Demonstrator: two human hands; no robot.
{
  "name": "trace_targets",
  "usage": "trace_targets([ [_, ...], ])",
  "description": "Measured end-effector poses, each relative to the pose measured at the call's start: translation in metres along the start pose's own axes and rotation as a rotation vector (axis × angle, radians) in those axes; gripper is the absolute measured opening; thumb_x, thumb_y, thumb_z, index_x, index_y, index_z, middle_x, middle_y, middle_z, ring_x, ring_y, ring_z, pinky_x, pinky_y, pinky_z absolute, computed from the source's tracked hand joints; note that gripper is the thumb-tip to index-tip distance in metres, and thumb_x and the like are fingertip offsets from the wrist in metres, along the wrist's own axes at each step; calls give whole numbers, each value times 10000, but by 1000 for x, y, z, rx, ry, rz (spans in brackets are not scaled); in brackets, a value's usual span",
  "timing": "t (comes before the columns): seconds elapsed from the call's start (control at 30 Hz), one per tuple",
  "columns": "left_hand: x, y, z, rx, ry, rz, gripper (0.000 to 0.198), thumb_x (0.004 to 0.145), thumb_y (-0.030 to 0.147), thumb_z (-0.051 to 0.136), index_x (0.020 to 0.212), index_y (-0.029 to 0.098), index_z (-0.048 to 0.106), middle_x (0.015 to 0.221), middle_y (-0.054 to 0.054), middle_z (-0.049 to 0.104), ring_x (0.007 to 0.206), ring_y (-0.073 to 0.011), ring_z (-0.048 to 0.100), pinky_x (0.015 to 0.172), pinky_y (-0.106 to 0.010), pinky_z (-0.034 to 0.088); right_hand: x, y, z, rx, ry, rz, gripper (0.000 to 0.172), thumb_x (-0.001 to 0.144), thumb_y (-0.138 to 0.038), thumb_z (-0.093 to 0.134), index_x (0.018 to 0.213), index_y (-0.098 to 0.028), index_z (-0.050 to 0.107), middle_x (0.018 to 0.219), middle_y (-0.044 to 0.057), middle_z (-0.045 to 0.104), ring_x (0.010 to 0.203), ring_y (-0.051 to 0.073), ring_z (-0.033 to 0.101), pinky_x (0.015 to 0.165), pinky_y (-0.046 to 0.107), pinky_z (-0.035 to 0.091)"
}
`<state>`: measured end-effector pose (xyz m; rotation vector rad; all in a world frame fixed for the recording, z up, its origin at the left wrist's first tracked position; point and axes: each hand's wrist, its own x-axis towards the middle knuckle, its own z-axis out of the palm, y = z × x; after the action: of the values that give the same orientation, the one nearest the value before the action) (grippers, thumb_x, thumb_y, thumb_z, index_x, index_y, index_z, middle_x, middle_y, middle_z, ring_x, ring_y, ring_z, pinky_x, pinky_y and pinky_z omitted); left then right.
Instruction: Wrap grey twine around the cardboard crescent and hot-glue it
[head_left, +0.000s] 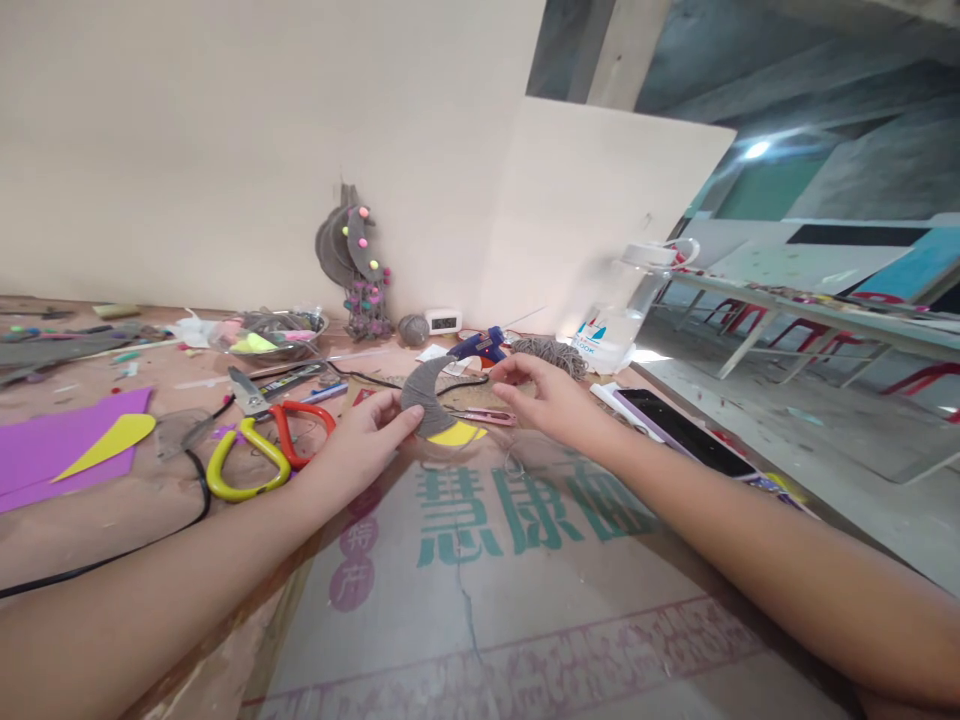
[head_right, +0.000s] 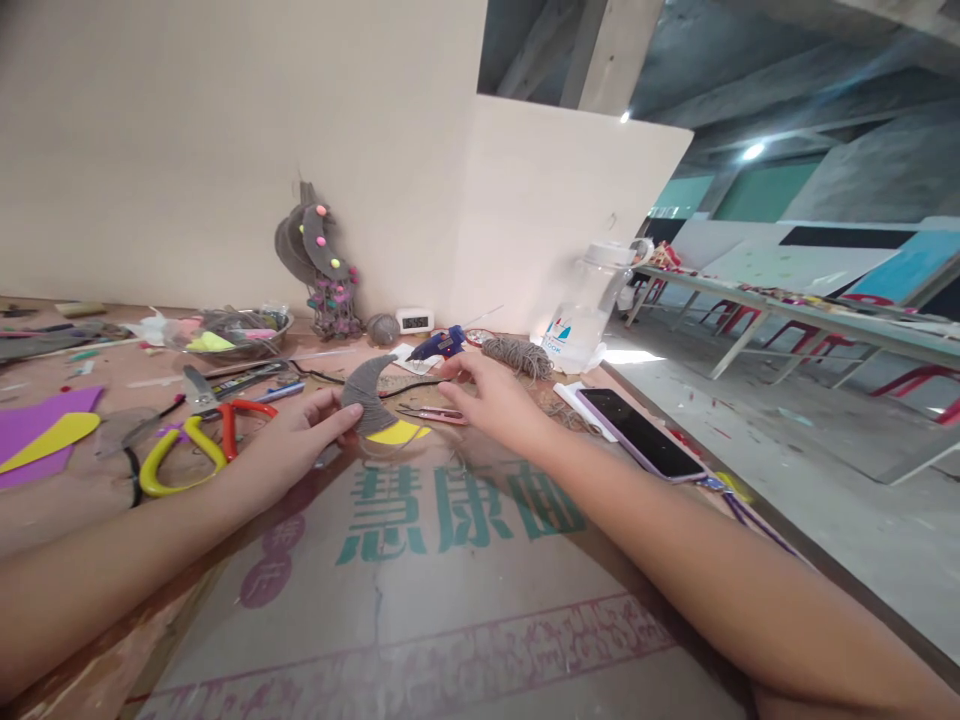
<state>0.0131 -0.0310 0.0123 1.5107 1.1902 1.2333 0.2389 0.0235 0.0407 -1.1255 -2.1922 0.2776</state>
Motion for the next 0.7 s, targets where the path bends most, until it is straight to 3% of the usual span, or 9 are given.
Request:
trace_targets([
  [0.13,2,-6,0,-34,-15,-1,234,748,392,568,786,162,580,678,5,575,637,-128,524,586,-211,401,13,38,-4,-49,116,92,368,782,-286,545,1127,-165,507,1161,99,559,1065,203,528,916,351,403],
  [0.3,3,-8,0,-37,-33,-2,236,763,396,544,805,169,590,752,-13,613,692,-144,549,625,-228,411,37,64,3,-72,-23,249,576,769,-328,575,1288,-154,395,1219,114,546,1090,223,531,934,345,398],
  [0.5,5,-11,0,-38,-17,-13,249,752,408,551,765,161,587,683,-3,583,650,-141,525,591,-230,393,66,69,22,-117,-93,324,421,697,-343,653,1045,-113,597,989,109,660,879,226,618,806,313,449],
  [0.7,6,-16,0,-60,-28,2,253,763,409,534,731,159,555,659,16,536,620,-119,490,568,-220,382,67,66,21,-125,-26,378,281,714,-266,621,949,-111,607,865,98,677,765,204,625,694,279,453],
])
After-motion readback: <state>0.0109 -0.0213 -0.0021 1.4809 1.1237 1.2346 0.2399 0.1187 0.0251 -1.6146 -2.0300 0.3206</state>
